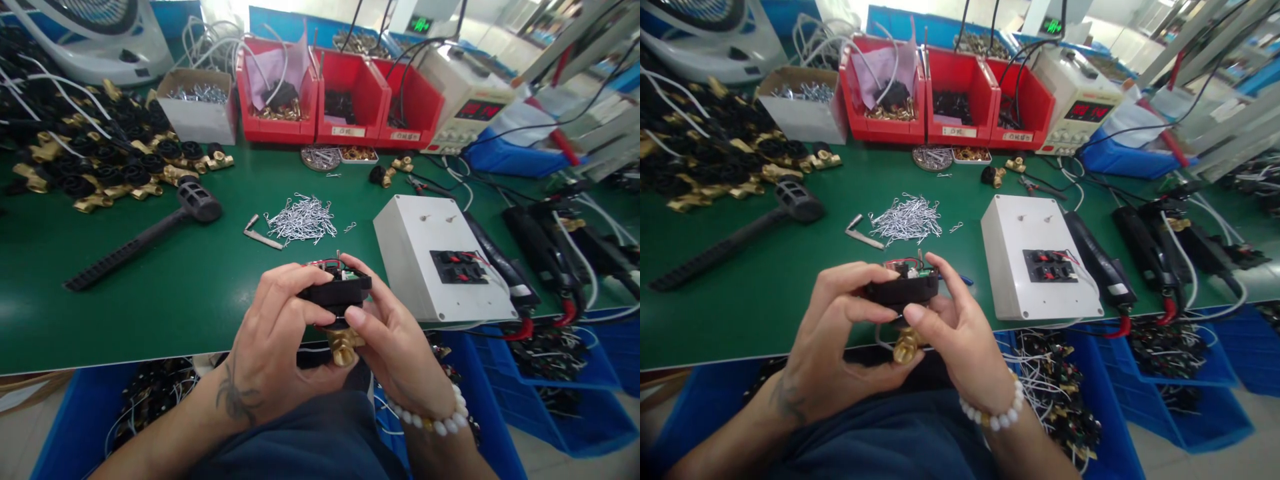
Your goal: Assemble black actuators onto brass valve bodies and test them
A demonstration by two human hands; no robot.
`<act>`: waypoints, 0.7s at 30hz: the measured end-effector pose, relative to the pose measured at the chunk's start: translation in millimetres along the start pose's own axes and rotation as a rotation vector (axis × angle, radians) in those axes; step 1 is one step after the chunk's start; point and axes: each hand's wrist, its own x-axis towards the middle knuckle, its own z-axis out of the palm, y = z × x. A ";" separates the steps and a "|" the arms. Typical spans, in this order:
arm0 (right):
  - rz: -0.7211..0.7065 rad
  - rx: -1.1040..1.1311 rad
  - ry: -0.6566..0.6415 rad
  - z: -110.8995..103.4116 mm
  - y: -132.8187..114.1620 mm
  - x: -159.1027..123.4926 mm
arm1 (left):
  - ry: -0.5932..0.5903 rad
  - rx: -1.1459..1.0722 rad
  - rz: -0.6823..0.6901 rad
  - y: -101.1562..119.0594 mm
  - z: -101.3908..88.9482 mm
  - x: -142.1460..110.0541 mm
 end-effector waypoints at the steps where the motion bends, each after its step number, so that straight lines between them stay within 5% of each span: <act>1: 0.002 0.018 -0.004 -0.9 0.1 -0.1 | -0.006 -0.006 0.004 -0.5 0.4 -0.3; 21: 0.050 0.112 0.012 5.4 11.8 6.2 | 0.000 -0.042 -0.024 -14.7 2.7 -13.0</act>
